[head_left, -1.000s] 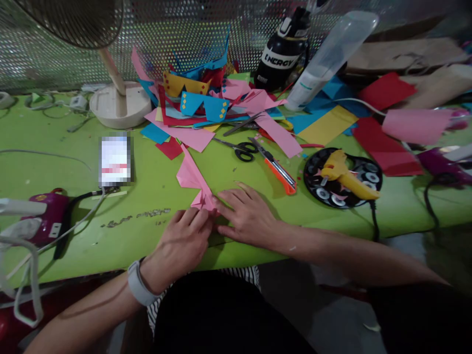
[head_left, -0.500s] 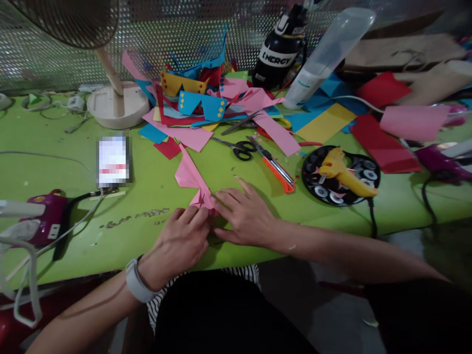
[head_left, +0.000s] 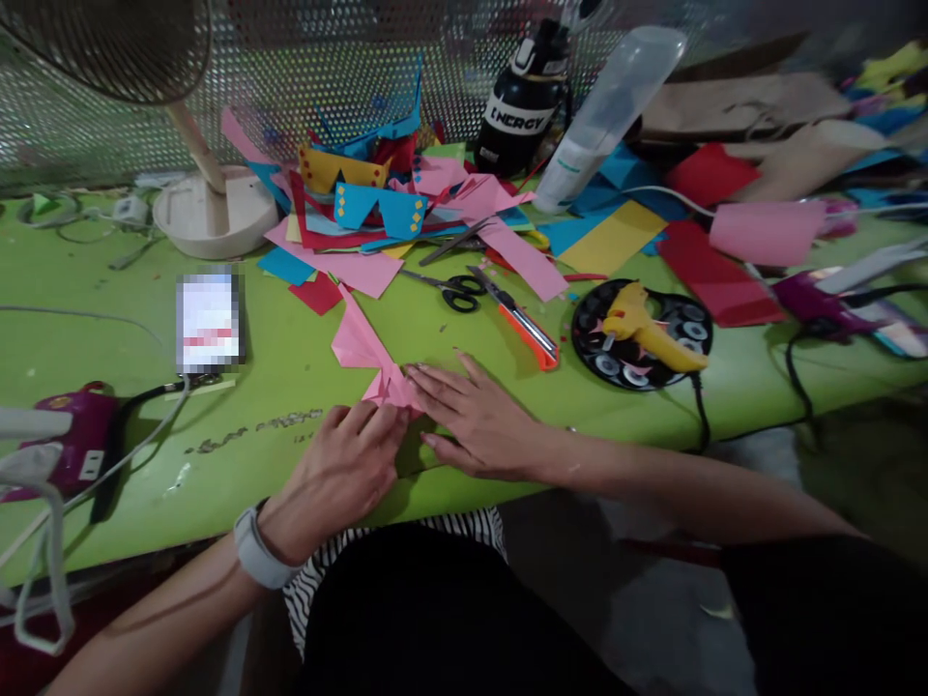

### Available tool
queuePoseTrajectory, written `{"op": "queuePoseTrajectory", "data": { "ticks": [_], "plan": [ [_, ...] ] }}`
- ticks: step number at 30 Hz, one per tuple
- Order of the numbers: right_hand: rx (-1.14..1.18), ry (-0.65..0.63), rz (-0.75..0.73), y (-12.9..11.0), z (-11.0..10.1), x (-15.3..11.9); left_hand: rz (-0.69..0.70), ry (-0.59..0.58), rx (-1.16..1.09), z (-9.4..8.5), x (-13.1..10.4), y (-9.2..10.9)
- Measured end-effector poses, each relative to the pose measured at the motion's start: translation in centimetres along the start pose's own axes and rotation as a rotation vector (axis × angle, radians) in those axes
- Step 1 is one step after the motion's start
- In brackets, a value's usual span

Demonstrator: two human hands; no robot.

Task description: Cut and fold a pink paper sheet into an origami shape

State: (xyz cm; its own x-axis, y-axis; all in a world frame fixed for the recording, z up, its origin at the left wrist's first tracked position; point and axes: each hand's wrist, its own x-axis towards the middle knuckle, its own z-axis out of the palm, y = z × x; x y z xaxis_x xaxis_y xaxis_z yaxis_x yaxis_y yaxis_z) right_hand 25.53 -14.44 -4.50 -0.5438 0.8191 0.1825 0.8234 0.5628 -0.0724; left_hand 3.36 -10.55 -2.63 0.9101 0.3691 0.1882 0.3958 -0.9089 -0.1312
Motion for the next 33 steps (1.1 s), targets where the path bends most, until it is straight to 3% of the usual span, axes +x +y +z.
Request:
{"op": "queuePoseTrajectory", "data": {
  "ticks": [11,24,33],
  "plan": [
    [0.020,0.046,-0.057,-0.7,-0.1,-0.7,0.001,0.007,0.005,0.0,0.3,0.0],
    [0.113,-0.068,-0.061,0.4,0.0,-0.9,-0.013,-0.045,-0.050,-0.6,-0.6,0.2],
    [0.110,-0.030,-0.030,0.1,0.1,-1.0,0.035,-0.025,-0.055,-0.9,-0.3,0.4]
  ]
}}
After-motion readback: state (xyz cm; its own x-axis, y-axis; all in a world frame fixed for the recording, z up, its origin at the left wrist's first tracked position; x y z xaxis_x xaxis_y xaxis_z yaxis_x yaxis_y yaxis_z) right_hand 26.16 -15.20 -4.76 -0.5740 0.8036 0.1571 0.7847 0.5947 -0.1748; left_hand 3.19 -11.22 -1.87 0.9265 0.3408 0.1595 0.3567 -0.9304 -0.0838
